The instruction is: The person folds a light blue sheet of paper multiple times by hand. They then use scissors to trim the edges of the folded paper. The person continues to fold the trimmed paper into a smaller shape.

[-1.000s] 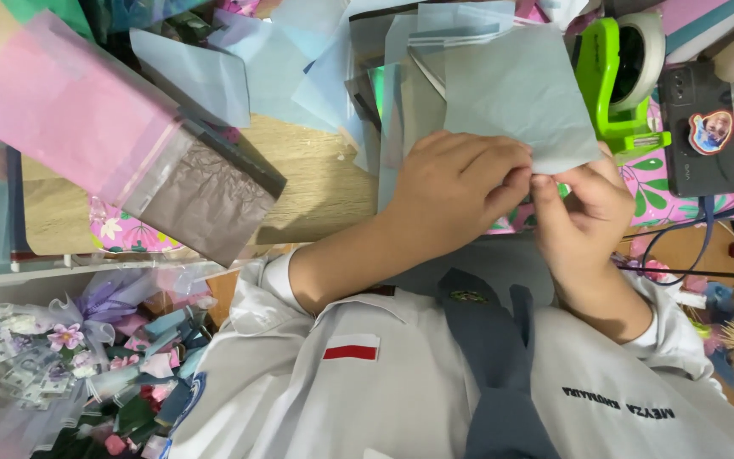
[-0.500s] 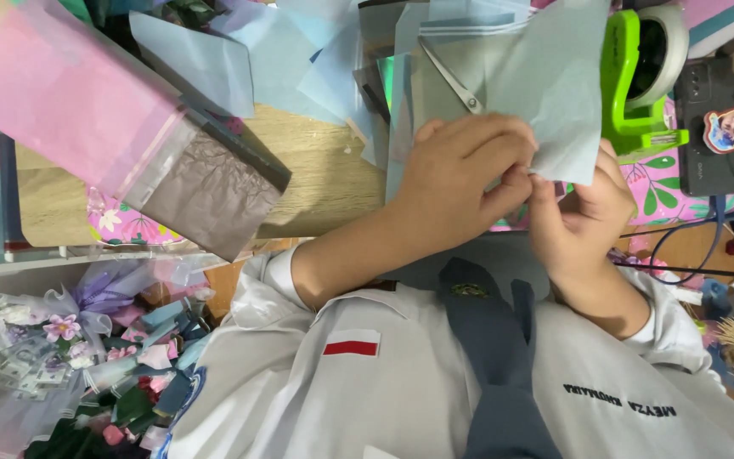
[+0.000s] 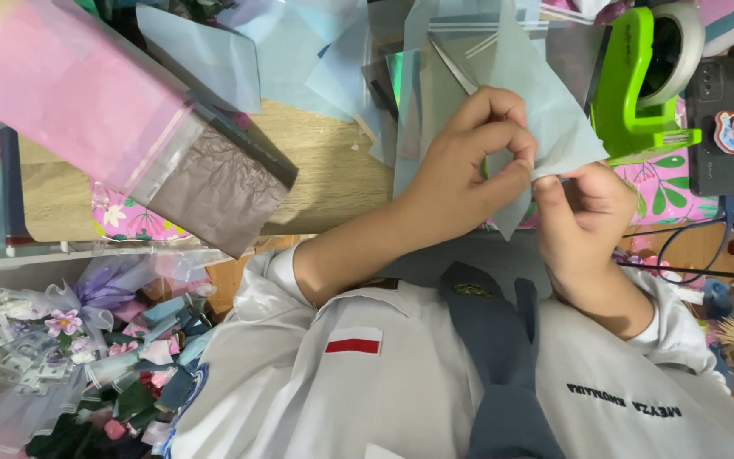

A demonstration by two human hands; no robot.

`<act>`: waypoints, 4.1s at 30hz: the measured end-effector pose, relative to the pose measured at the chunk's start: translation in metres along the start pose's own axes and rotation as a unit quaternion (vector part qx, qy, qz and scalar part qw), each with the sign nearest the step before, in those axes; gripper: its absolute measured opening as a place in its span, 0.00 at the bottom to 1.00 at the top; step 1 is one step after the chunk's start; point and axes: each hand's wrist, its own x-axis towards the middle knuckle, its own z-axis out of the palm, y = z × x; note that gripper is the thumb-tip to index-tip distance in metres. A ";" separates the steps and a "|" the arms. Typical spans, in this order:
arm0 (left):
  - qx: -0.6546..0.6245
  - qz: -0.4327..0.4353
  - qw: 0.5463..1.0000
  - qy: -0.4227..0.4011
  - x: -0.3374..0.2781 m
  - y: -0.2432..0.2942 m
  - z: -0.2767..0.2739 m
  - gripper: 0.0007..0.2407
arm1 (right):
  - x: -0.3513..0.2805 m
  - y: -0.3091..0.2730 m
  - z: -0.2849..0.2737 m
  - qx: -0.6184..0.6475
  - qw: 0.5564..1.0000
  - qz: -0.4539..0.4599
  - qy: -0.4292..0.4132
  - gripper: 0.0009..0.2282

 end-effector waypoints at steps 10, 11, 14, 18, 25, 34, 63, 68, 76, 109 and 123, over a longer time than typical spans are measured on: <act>-0.017 -0.051 0.999 0.004 -0.001 -0.005 -0.003 0.03 | 0.001 0.010 0.010 0.149 0.988 0.028 0.035 0.09; -0.011 -0.050 0.999 0.007 -0.001 -0.007 -0.003 0.02 | 0.001 0.012 0.010 0.153 0.987 0.032 0.039 0.08; -0.007 -0.045 0.999 0.018 0.000 -0.012 -0.007 0.02 | -0.001 0.016 0.008 0.164 0.984 0.049 0.047 0.05; 0.015 -0.062 0.998 0.025 0.001 -0.011 -0.013 0.03 | -0.002 0.019 0.007 0.214 0.973 0.070 0.055 0.02; 0.064 -0.071 0.995 0.036 -0.003 -0.024 -0.023 0.02 | -0.001 0.019 -0.004 0.173 0.981 0.068 0.050 0.01; 0.085 -0.057 0.992 0.077 -0.003 -0.035 -0.038 0.02 | -0.005 0.032 -0.023 0.120 0.988 0.058 0.080 0.05; 0.077 -0.065 0.994 -0.037 -0.009 -0.015 -0.050 0.01 | 0.030 -0.031 -0.015 -0.260 0.935 -0.232 0.068 0.11; 0.096 -0.047 0.992 -0.062 -0.013 -0.009 -0.039 0.03 | 0.018 -0.016 -0.005 -0.215 0.944 -0.248 -0.030 0.09; 0.126 -0.012 0.989 -0.076 -0.020 -0.013 -0.033 0.06 | 0.015 -0.012 -0.001 -0.083 0.970 -0.219 -0.069 0.02; 0.051 0.100 0.981 -0.159 -0.020 -0.016 0.006 0.02 | -0.067 0.035 -0.065 -0.666 0.732 -0.120 -0.077 0.10; 0.063 0.080 0.979 -0.174 -0.028 -0.010 0.013 0.02 | -0.068 0.056 -0.074 -0.585 0.798 -0.134 0.054 0.07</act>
